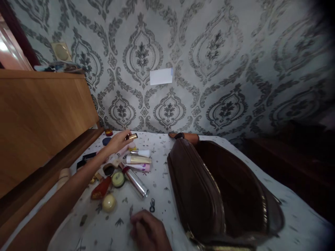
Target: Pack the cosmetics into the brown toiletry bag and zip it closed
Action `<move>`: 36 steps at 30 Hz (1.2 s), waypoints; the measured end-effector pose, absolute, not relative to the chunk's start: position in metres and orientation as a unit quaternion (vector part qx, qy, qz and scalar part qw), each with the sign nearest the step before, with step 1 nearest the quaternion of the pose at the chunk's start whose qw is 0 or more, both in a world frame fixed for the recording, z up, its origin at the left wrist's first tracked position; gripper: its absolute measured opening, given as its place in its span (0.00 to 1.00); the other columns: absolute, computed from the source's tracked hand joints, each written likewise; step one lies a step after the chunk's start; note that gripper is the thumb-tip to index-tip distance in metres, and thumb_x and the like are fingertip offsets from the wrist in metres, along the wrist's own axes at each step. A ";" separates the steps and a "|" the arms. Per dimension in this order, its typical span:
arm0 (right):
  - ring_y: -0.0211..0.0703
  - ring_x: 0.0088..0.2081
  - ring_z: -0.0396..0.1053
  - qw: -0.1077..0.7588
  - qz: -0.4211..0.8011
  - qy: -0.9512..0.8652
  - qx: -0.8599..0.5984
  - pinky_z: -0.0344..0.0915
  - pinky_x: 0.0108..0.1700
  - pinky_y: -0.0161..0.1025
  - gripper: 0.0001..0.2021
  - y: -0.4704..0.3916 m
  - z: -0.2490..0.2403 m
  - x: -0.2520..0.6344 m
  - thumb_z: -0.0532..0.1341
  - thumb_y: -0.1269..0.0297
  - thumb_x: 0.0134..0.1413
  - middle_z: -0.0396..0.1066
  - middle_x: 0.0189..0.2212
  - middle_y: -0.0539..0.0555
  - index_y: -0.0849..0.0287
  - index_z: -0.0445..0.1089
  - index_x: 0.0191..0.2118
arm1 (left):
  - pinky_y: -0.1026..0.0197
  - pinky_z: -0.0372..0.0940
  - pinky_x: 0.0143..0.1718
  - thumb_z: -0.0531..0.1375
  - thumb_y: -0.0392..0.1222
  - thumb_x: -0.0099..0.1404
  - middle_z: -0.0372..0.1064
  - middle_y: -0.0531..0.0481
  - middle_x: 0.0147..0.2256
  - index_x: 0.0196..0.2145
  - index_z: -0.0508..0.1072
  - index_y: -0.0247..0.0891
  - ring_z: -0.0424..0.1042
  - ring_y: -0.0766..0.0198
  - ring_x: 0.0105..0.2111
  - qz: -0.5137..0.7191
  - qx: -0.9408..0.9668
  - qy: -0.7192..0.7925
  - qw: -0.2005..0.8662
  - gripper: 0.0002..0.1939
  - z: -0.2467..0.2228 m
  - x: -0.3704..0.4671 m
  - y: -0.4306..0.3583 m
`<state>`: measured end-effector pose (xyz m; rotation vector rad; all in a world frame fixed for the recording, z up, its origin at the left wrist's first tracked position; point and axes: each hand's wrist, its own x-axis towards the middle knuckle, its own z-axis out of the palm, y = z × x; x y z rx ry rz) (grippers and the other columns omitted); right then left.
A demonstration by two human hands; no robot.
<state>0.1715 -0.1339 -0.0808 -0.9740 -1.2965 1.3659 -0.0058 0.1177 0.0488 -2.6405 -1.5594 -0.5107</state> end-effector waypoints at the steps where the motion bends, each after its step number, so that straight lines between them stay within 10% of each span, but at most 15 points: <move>1: 0.37 0.26 0.69 0.481 0.594 -0.515 -0.388 0.64 0.27 0.32 0.17 -0.134 -0.075 0.173 0.57 0.49 0.61 0.72 0.27 0.52 0.58 0.72 0.39 | 0.62 0.63 0.36 0.54 0.49 0.68 0.73 0.50 0.38 0.44 0.69 0.39 0.70 0.60 0.36 -0.203 -0.857 -0.472 -0.026 0.13 0.048 -0.006 0.093; 16: 0.30 0.17 0.57 0.573 0.683 -0.300 -0.339 0.48 0.17 0.29 0.25 -0.130 -0.043 0.177 0.67 0.40 0.44 0.66 0.19 0.46 0.60 0.68 0.33 | 0.59 0.66 0.41 0.63 0.48 0.62 0.74 0.47 0.38 0.45 0.71 0.38 0.73 0.59 0.38 -0.343 -0.828 -0.362 -0.256 0.15 -0.017 0.014 -0.091; 36: 0.28 0.15 0.55 0.572 0.695 -0.284 -0.331 0.44 0.15 0.28 0.24 -0.127 -0.045 0.184 0.70 0.43 0.41 0.66 0.17 0.46 0.60 0.65 0.28 | 0.64 0.60 0.29 0.53 0.48 0.70 0.67 0.53 0.28 0.38 0.66 0.39 0.66 0.65 0.26 -0.325 -0.861 -0.365 -0.142 0.10 -0.029 0.004 -0.097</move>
